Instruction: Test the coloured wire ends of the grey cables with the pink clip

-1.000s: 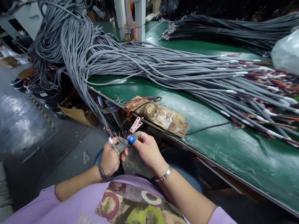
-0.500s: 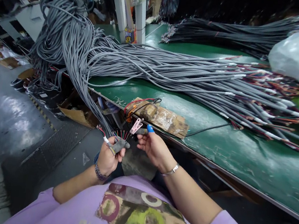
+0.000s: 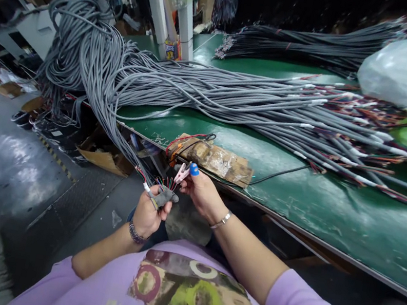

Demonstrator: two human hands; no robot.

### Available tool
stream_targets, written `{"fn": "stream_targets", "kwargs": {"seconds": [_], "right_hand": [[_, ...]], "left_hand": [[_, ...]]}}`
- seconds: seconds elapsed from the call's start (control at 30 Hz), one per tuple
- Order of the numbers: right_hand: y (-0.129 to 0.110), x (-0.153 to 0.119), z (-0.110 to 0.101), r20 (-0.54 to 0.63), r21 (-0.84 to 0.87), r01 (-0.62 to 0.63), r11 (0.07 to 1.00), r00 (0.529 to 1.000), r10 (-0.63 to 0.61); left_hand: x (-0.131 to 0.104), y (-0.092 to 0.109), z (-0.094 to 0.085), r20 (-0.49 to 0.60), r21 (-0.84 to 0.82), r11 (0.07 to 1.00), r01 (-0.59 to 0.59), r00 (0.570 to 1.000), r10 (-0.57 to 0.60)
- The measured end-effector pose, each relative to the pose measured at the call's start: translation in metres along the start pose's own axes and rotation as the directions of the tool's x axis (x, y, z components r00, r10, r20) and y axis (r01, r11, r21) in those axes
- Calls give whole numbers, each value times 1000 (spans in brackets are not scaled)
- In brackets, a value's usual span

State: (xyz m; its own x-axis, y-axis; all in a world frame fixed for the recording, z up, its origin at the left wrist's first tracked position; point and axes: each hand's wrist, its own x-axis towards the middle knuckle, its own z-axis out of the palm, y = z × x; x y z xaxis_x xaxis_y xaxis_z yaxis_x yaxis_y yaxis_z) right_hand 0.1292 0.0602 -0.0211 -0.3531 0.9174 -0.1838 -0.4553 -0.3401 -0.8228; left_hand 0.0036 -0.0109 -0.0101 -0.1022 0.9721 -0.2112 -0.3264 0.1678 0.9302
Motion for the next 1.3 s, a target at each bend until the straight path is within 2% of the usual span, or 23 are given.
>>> {"fn": "stream_targets", "kwargs": {"seconds": [0.1, 0.3, 0.67, 0.83, 1.03, 1.1, 1.2, 1.27, 1.3], "right_hand": [[-1, 3, 3, 27, 143, -86, 986, 996, 83], [-1, 4, 9, -48, 225, -80, 971, 995, 93], [-6, -4, 4, 112, 258, -229, 939, 972, 207], [-6, -6, 2, 68, 231, -164, 959, 986, 152], [-6, -5, 4, 30, 164, -146, 976, 989, 143], [-5, -5, 6, -37, 97, -84, 992, 995, 88], [-1, -6, 7, -168, -59, 71, 996, 983, -80], [1, -5, 6, -187, -145, 122, 982, 971, -149], [2, -5, 6, -172, -153, 119, 981, 974, -145]], "left_hand": [[1, -2, 0, -8, 3, 1000, 12, 1000, -12], [3, -4, 0, -12, 17, 1000, 21, 1000, -21], [-6, -2, -1, -33, 32, 999, -19, 999, 20], [-8, 0, 1, -76, 50, 998, -38, 996, 42], [-5, 2, 4, -101, 34, 999, -40, 994, 43], [-4, 1, 4, -97, 36, 998, -43, 994, 47], [-4, 0, 3, -90, 36, 998, -47, 995, 50], [-3, -2, 3, -83, 31, 998, -49, 995, 51], [-3, -2, 3, -78, 28, 998, -51, 996, 53]]}}
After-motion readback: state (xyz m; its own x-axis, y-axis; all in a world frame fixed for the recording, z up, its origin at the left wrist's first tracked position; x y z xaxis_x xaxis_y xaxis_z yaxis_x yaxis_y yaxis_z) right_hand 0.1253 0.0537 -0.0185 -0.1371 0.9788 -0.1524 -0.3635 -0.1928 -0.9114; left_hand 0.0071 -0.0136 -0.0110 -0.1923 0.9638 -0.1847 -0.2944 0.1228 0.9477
